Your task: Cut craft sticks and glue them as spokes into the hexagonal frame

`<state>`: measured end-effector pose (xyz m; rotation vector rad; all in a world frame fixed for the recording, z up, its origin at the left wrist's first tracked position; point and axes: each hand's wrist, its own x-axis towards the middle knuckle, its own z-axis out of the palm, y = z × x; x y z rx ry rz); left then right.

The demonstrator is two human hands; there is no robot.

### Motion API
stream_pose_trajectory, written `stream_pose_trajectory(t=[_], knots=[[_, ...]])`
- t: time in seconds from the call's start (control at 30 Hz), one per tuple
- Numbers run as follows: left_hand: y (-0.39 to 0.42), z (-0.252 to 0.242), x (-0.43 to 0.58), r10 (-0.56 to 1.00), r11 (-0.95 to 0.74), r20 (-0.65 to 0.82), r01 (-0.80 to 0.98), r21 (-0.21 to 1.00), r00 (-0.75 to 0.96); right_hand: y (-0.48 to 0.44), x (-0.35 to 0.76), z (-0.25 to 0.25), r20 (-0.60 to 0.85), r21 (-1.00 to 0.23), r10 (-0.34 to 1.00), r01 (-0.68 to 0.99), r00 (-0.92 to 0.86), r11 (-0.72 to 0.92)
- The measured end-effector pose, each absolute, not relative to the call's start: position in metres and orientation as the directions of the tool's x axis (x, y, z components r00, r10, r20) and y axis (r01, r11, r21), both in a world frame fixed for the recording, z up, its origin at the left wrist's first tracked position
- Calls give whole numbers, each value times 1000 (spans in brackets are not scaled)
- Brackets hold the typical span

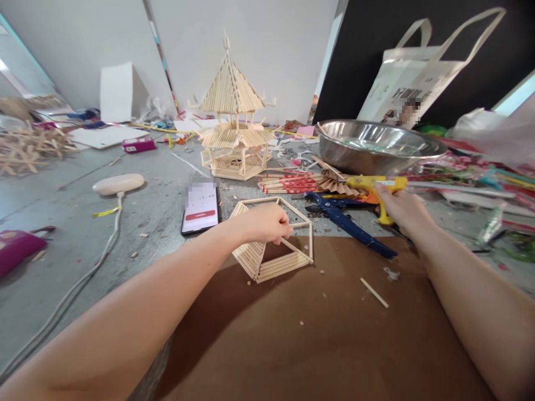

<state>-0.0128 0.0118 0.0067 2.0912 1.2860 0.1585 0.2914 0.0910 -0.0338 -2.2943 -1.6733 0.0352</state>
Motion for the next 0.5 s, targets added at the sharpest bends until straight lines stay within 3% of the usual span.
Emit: stream_pose_trajectory(t=[0.2, 0.5], knots=[[15, 2, -12, 941, -305, 46, 783, 541, 335, 87, 287, -23, 38, -271, 921, 891, 388, -364], [20, -5, -14, 967, -252, 175, 786, 565, 184, 83, 283, -17, 1, -193, 890, 873, 456, -448]])
